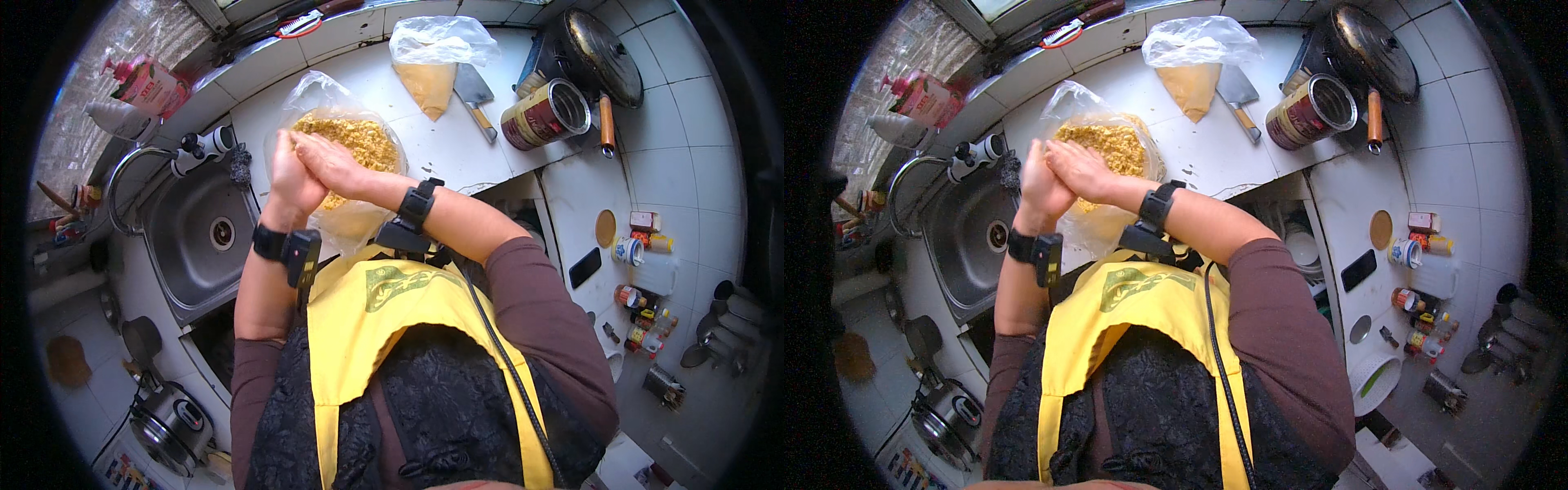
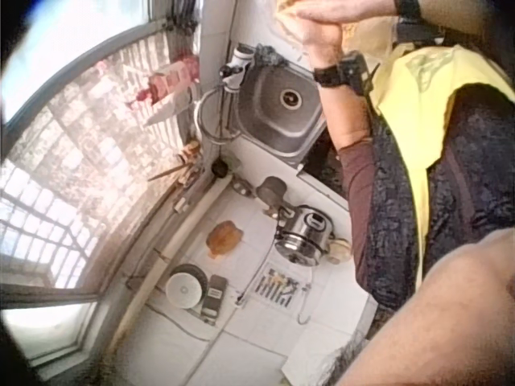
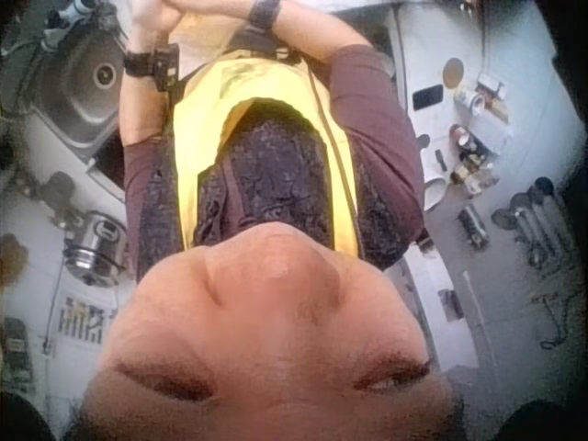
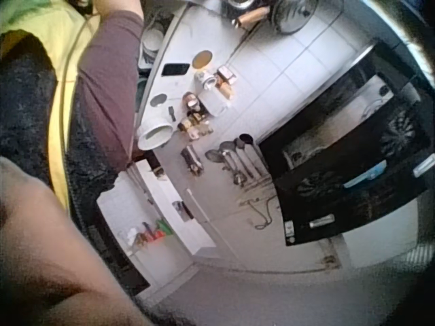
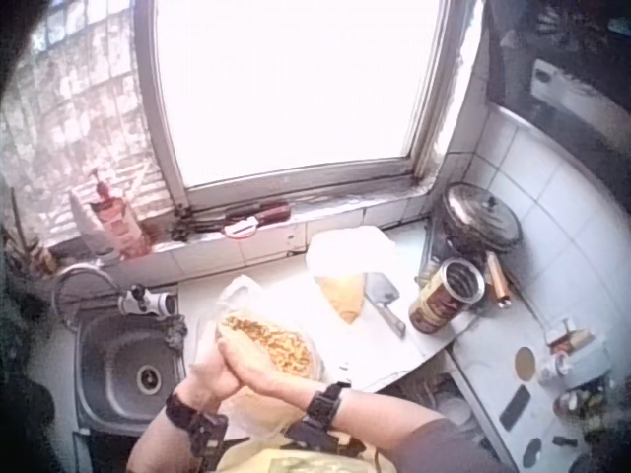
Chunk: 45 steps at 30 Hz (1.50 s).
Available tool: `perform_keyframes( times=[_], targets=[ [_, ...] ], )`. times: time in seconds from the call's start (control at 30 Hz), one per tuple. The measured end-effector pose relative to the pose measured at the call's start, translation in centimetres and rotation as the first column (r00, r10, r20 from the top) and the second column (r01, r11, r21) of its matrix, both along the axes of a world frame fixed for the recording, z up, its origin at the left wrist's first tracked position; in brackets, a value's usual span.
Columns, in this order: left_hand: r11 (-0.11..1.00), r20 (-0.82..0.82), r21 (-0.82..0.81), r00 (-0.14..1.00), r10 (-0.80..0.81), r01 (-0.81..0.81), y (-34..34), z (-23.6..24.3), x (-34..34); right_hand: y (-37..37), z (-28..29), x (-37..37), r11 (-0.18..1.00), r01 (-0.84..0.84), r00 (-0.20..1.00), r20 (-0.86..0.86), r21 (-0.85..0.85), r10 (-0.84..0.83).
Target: The person sorts yellow granular food inside a clear plastic bag on a kitchen counter, using both hands to sift and separate the contents. After sorting, the person closes the bag, walks to the sink, and washes their hands under running water.
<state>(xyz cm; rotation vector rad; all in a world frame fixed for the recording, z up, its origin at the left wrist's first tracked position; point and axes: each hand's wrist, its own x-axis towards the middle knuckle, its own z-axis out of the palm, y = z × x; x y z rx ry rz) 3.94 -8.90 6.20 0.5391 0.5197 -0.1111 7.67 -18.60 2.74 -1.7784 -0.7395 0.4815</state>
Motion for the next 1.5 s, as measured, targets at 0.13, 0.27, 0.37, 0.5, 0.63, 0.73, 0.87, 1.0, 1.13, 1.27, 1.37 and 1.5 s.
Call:
perform_keyframes(
  times=[0.13, 0.27, 0.37, 0.5, 0.63, 0.73, 0.87, 1.0, 1.13, 1.27, 1.37, 1.5],
  targets=[
    [0.991, -0.013, 0.116, 0.998, 0.065, -0.063, 0.1, 2.5, -1.1, -0.9, -1.5, 1.0, 0.993, -0.054, 0.998, -0.036, -0.109, 0.051],
    [0.958, -0.142, 0.284, 0.990, 0.013, 0.028, -2.4, -1.4, -0.4, 1.2, 0.7, 0.9, 0.949, 0.262, 0.472, -0.881, 0.174, 0.031],
    [0.731, 0.065, 0.678, 0.983, -0.171, 0.082, -0.9, -3.5, -0.4, 0.2, 3.4, 2.3, 0.873, 0.374, 0.571, -0.820, 0.314, 0.051],
    [0.470, -0.039, 0.848, 0.915, -0.402, 0.242, 3.2, -1.8, -2.2, -3.1, 5.5, 5.7, 0.972, 0.086, 0.978, -0.205, 0.217, -0.041],
    [-0.121, -0.391, 0.901, 0.661, -0.641, 0.416, 3.5, 1.0, -6.1, -3.7, 5.4, 9.1, 0.943, 0.282, 0.783, 0.610, -0.175, -0.121],
    [-0.396, -0.543, 0.838, 0.512, -0.666, 0.375, 2.3, 1.6, -8.2, -2.3, 3.9, 11.0, 0.900, 0.270, 0.771, 0.636, -0.341, 0.010],
    [-0.483, -0.531, 0.840, 0.553, -0.642, 0.247, 0.8, 0.1, -8.7, 0.3, 1.5, 12.9, 0.870, -0.011, 0.913, 0.350, -0.492, 0.209],
    [-0.497, -0.424, 0.862, 0.674, -0.605, 0.095, 0.1, -1.9, -8.4, 1.7, 0.7, 12.6, 0.875, -0.279, 0.937, 0.086, -0.396, 0.337],
    [-0.401, -0.247, 0.916, 0.812, -0.529, 0.017, 0.3, -2.4, -8.5, -2.3, 3.0, 13.2, 0.855, -0.518, 0.760, -0.452, 0.012, 0.467],
    [-0.392, -0.061, 0.917, 0.942, -0.329, -0.078, 1.2, -0.6, -8.1, -4.4, 5.7, 15.3, 0.915, -0.169, 0.754, -0.550, 0.367, 0.359],
    [-0.462, 0.033, 0.879, 0.981, -0.190, -0.119, 4.1, 1.6, -6.6, -3.3, 7.4, 16.7, 0.856, -0.089, 0.845, -0.417, 0.509, 0.335],
    [-0.243, 0.231, 0.942, 0.973, -0.023, -0.230, 9.2, 3.7, -2.8, -2.4, 10.1, 18.6, 0.703, -0.011, 0.805, -0.411, 0.711, 0.428]
  ],
)
